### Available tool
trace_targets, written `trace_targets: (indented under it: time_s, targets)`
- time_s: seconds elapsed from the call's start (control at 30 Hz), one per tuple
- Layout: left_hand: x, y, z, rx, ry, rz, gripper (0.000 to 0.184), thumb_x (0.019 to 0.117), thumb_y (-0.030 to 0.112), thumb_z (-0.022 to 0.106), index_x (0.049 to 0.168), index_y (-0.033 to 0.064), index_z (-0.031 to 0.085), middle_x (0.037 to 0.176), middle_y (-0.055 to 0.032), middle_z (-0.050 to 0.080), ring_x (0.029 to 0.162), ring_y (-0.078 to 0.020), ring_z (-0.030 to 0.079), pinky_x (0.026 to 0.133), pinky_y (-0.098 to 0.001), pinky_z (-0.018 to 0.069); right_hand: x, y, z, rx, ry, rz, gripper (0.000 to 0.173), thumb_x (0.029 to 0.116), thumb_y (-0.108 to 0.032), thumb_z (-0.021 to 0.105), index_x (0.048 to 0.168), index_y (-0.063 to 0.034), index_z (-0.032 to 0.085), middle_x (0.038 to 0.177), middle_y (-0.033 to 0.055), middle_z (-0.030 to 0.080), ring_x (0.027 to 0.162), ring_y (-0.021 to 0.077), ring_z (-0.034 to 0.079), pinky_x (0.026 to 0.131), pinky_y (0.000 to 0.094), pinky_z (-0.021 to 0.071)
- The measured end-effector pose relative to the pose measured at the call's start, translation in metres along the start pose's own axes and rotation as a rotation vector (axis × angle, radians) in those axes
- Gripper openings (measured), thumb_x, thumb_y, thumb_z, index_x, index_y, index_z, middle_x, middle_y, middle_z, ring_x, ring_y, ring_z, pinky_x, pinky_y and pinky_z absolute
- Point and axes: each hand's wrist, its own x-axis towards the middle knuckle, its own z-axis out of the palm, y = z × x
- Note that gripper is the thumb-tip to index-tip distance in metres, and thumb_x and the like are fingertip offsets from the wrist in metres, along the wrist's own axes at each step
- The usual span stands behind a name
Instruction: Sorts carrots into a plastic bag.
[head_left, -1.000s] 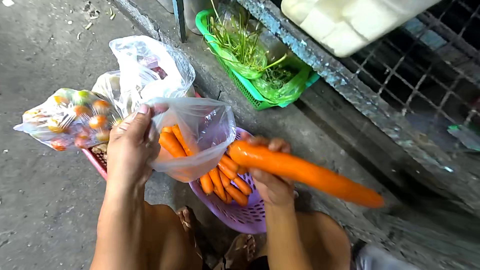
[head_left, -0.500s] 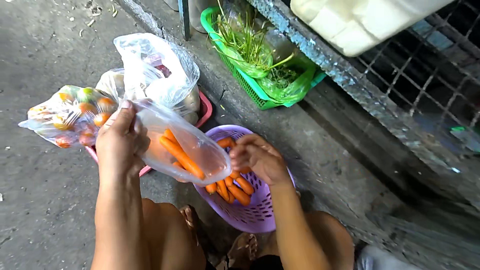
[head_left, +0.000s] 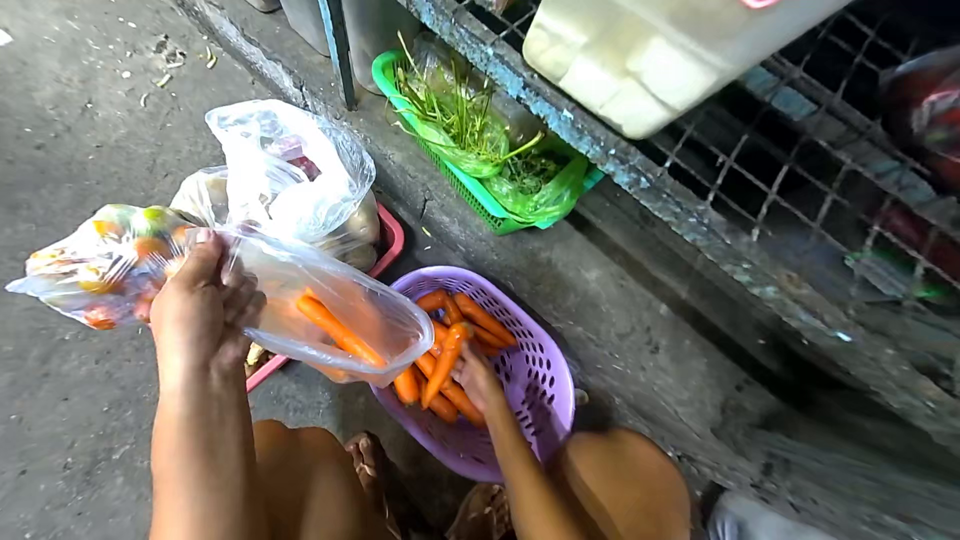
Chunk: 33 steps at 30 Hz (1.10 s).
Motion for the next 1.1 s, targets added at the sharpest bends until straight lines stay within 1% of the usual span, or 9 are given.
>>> trace_targets:
  time_s: [0.07,0.23,0.37,0.5,0.67,0.77,0.87,0.97,1.1]
  targets:
    - [-0.002,0.000,-0.002,0.032,-0.012,-0.003,0.040,0.1115,0.030,0.036,0.075,0.0208,0.050,0.047,0.0119,0.032,0.035,0.0021,0.025,0.034,-0.0133,0.0219,-0.008,-0.025,-0.014,0.290,-0.048,-0.020,0.049,0.1127,-0.035,0.018,0.139,-0.0051,0.046,0.110,0.0106,0.070,0.095,0.0232,0.072,0.084,0.0418,0.0617]
    - [-0.004,-0.002,0.002,0.034,-0.040,0.008,0.041,0.1119,0.031,0.035,0.075,0.0207,0.051,0.047,0.0122,0.032,0.035,0.0019,0.024,0.035,-0.0137,0.0215,-0.007,-0.054,-0.038,0.376,-0.134,-0.015,0.051,0.1127,-0.036,0.017,0.134,-0.0072,0.053,0.105,0.0096,0.071,0.092,0.0236,0.072,0.081,0.0419,0.0628]
    - [-0.006,-0.002,0.001,0.006,-0.009,0.009,0.041,0.1118,0.031,0.035,0.075,0.0204,0.050,0.046,0.0122,0.031,0.035,0.0020,0.024,0.035,-0.0138,0.0213,0.004,-0.039,-0.059,-0.221,0.089,0.063,0.046,0.1131,-0.032,0.029,0.129,0.0018,0.055,0.099,0.0134,0.068,0.082,0.0198,0.068,0.072,0.0347,0.0587]
    - [-0.010,-0.001,0.001,0.031,-0.002,0.035,0.042,0.1119,0.030,0.035,0.073,0.0211,0.049,0.046,0.0122,0.032,0.035,0.0021,0.024,0.035,-0.0139,0.0222,0.012,-0.027,-0.050,-0.895,0.199,-0.043,0.048,0.1081,-0.035,0.049,0.125,0.0065,0.065,0.129,0.0271,0.063,0.123,0.0368,0.059,0.109,0.0511,0.0441]
    - [-0.012,-0.001,0.000,0.046,0.013,0.052,0.043,0.1118,0.029,0.036,0.072,0.0201,0.048,0.046,0.0114,0.033,0.034,0.0015,0.025,0.035,-0.0139,0.0223,0.035,-0.006,0.023,-1.510,0.066,-0.109,0.067,0.0956,-0.040,0.067,0.152,-0.0095,0.048,0.152,0.0198,0.048,0.143,0.0416,0.041,0.112,0.0586,0.0377]
    - [-0.011,0.000,-0.001,0.064,-0.005,0.065,0.044,0.1123,0.029,0.032,0.072,0.0210,0.046,0.047,0.0122,0.033,0.035,0.0022,0.024,0.035,-0.0134,0.0213,0.046,-0.005,0.047,-1.697,0.043,0.003,0.064,0.0921,-0.025,0.071,0.148,-0.0028,0.050,0.153,0.0239,0.044,0.141,0.0432,0.042,0.110,0.0599,0.0380]
    - [-0.010,-0.001,-0.005,0.077,-0.015,0.068,0.044,0.1123,0.028,0.032,0.071,0.0209,0.046,0.047,0.0120,0.033,0.035,0.0019,0.024,0.035,-0.0137,0.0214,0.034,-0.016,0.043,-1.460,-0.116,0.241,0.066,0.0938,-0.035,0.068,0.148,-0.0022,0.049,0.150,0.0217,0.049,0.137,0.0372,0.050,0.112,0.0567,0.0409]
    - [-0.012,0.000,-0.005,0.099,-0.041,0.065,0.044,0.1121,0.028,0.033,0.071,0.0207,0.047,0.047,0.0120,0.034,0.034,0.0026,0.024,0.034,-0.0133,0.0209,0.006,-0.026,0.005,-0.765,-0.213,0.330,0.054,0.0907,-0.020,0.074,0.137,0.0022,0.057,0.129,0.0223,0.063,0.116,0.0311,0.062,0.100,0.0497,0.0504]
    - [-0.018,0.001,0.001,0.213,-0.119,0.073,0.042,0.1123,0.029,0.033,0.076,0.0206,0.052,0.048,0.0122,0.034,0.035,0.0022,0.025,0.035,-0.0131,0.0235,-0.046,-0.083,-0.020,-0.081,-0.346,-0.205,0.035,0.0843,-0.009,0.069,0.119,-0.0038,0.064,0.110,0.0055,0.072,0.102,0.0146,0.069,0.090,0.0337,0.0593]
